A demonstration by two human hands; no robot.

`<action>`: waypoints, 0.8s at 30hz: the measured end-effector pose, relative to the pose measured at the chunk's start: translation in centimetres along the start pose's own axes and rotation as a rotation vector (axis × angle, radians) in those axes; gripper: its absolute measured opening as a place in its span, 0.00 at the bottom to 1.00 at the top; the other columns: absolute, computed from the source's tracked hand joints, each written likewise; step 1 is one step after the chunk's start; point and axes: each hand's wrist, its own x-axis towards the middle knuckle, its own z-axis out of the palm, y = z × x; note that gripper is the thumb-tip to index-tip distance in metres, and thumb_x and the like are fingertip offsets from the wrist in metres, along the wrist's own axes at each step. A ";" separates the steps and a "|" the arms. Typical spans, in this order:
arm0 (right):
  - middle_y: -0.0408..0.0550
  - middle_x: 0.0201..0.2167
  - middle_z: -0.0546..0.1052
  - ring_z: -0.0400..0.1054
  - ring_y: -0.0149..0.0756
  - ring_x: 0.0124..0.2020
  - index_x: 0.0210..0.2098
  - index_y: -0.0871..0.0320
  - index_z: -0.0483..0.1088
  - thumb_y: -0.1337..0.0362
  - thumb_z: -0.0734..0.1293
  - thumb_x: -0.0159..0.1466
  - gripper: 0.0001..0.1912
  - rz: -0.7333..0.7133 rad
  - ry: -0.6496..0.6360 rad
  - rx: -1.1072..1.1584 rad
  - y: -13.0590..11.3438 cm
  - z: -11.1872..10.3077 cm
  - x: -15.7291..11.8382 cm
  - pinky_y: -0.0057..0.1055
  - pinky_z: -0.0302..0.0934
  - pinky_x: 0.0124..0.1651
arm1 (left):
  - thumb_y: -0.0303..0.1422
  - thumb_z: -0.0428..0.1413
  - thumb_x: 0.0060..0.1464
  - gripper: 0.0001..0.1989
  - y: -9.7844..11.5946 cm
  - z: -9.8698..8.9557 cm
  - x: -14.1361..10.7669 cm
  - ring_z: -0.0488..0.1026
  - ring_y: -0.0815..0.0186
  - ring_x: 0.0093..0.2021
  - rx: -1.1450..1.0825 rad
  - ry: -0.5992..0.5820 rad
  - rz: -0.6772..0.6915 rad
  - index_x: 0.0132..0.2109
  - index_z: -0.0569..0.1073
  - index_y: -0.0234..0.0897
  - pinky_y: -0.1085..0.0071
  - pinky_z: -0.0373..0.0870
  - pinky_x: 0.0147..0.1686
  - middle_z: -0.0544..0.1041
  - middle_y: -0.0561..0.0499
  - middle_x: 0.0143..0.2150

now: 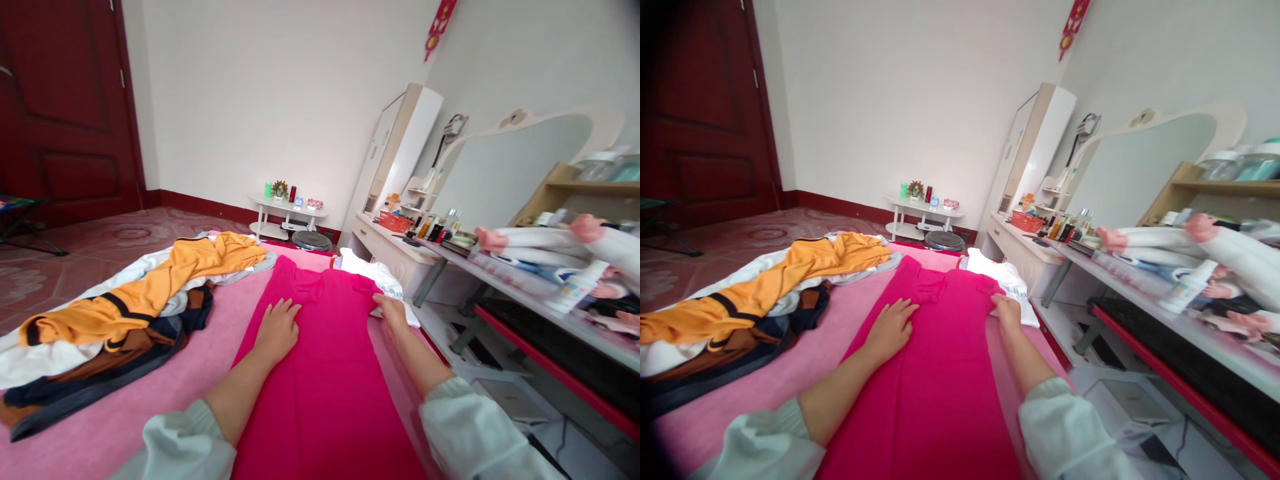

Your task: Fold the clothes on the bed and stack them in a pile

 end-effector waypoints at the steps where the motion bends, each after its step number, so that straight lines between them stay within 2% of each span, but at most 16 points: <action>1: 0.55 0.34 0.80 0.73 0.44 0.40 0.32 0.60 0.77 0.60 0.65 0.52 0.13 0.011 0.035 0.029 -0.5 0.4 0.2 0.33 0.68 0.37 | 0.28 0.47 0.53 0.26 -0.1 -0.1 0.1 0.56 0.59 0.64 -0.044 0.009 -0.012 0.59 0.65 0.40 0.56 0.49 0.63 0.63 0.47 0.63; 3: 0.54 0.38 0.79 0.72 0.44 0.43 0.36 0.61 0.76 0.59 0.66 0.52 0.15 0.034 0.097 0.096 -1.8 1.8 0.2 0.34 0.68 0.40 | 0.28 0.48 0.53 0.25 -0.6 0.0 0.5 0.58 0.60 0.63 -0.144 0.044 -0.038 0.58 0.66 0.40 0.59 0.51 0.63 0.64 0.48 0.62; 5: 0.52 0.41 0.78 0.71 0.42 0.44 0.40 0.60 0.75 0.59 0.67 0.52 0.18 0.014 0.058 0.148 -3.6 4.0 -0.4 0.35 0.67 0.44 | 0.28 0.48 0.54 0.23 -1.1 0.1 0.9 0.60 0.62 0.61 -0.247 0.106 -0.056 0.58 0.66 0.38 0.62 0.54 0.62 0.66 0.47 0.61; 6: 0.51 0.41 0.78 0.71 0.41 0.45 0.40 0.59 0.75 0.59 0.67 0.52 0.18 -0.003 -0.011 0.162 -4.5 5.3 -0.9 0.35 0.66 0.45 | 0.28 0.48 0.54 0.23 -1.4 0.2 1.0 0.61 0.63 0.60 -0.295 0.138 -0.061 0.57 0.66 0.37 0.63 0.56 0.61 0.67 0.47 0.60; 7: 0.50 0.42 0.78 0.71 0.40 0.45 0.41 0.59 0.75 0.59 0.68 0.51 0.18 -0.009 -0.144 0.182 -5.5 6.6 -1.5 0.36 0.65 0.47 | 0.28 0.48 0.54 0.22 -1.7 0.2 1.1 0.62 0.63 0.60 -0.337 0.167 -0.063 0.57 0.66 0.37 0.64 0.57 0.61 0.68 0.47 0.59; 9: 0.50 0.44 0.77 0.70 0.40 0.46 0.41 0.59 0.75 0.58 0.70 0.51 0.19 0.023 -0.488 0.183 -7.1 8.8 -3.0 0.37 0.64 0.48 | 0.27 0.48 0.54 0.22 -2.1 0.3 1.3 0.64 0.64 0.59 -0.407 0.212 -0.060 0.57 0.65 0.36 0.64 0.58 0.60 0.69 0.47 0.58; 10: 0.50 0.46 0.76 0.69 0.40 0.47 0.41 0.58 0.75 0.58 0.71 0.51 0.19 0.028 -0.613 0.159 -7.8 9.6 -3.8 0.37 0.63 0.49 | 0.27 0.48 0.53 0.22 -2.3 0.3 1.3 0.64 0.64 0.58 -0.434 0.224 -0.059 0.57 0.65 0.36 0.64 0.59 0.60 0.69 0.47 0.57; 11: 0.49 0.47 0.76 0.69 0.39 0.48 0.41 0.58 0.75 0.58 0.71 0.51 0.18 0.017 -0.696 0.129 -8.2 10.1 -4.4 0.37 0.62 0.50 | 0.27 0.48 0.53 0.22 -2.4 0.3 1.3 0.64 0.64 0.58 -0.455 0.231 -0.059 0.56 0.65 0.35 0.64 0.59 0.60 0.69 0.47 0.57; 13: 0.48 0.45 0.77 0.69 0.38 0.47 0.40 0.58 0.76 0.60 0.70 0.52 0.16 -0.056 -0.731 0.061 -8.5 10.0 -5.4 0.36 0.61 0.51 | 0.26 0.48 0.53 0.22 -2.5 0.2 1.2 0.65 0.64 0.58 -0.478 0.227 -0.055 0.57 0.65 0.34 0.64 0.60 0.60 0.69 0.46 0.57; 15: 0.47 0.39 0.78 0.71 0.37 0.42 0.38 0.59 0.76 0.62 0.68 0.54 0.14 -0.148 -0.689 -0.011 -7.9 8.5 -6.0 0.36 0.61 0.50 | 0.26 0.48 0.53 0.23 -2.6 0.2 1.1 0.64 0.64 0.58 -0.475 0.212 -0.050 0.57 0.65 0.35 0.65 0.59 0.60 0.69 0.46 0.57; 17: 0.47 0.34 0.79 0.71 0.37 0.36 0.36 0.59 0.76 0.63 0.67 0.54 0.11 -0.200 -0.653 -0.101 -6.8 5.9 -6.5 0.34 0.62 0.45 | 0.26 0.49 0.53 0.23 -2.6 0.2 1.0 0.64 0.64 0.58 -0.462 0.203 -0.035 0.57 0.65 0.35 0.64 0.58 0.60 0.69 0.47 0.58; 21: 0.45 0.25 0.76 0.66 0.33 0.27 0.28 0.58 0.74 0.63 0.65 0.54 0.06 -0.236 -0.662 -0.341 -4.6 -1.3 -8.9 0.28 0.59 0.33 | 0.28 0.50 0.54 0.24 -2.4 0.3 0.8 0.65 0.62 0.57 -0.429 0.191 0.030 0.59 0.65 0.35 0.64 0.59 0.59 0.69 0.46 0.57; 24: 0.42 0.21 0.72 0.62 0.31 0.23 0.24 0.57 0.71 0.58 0.65 0.55 0.09 -0.193 -0.735 -0.573 -4.5 -6.5 -12.4 0.26 0.53 0.27 | 0.29 0.50 0.54 0.24 -2.1 0.5 0.7 0.65 0.61 0.56 -0.361 0.173 0.088 0.59 0.65 0.39 0.64 0.59 0.58 0.70 0.48 0.56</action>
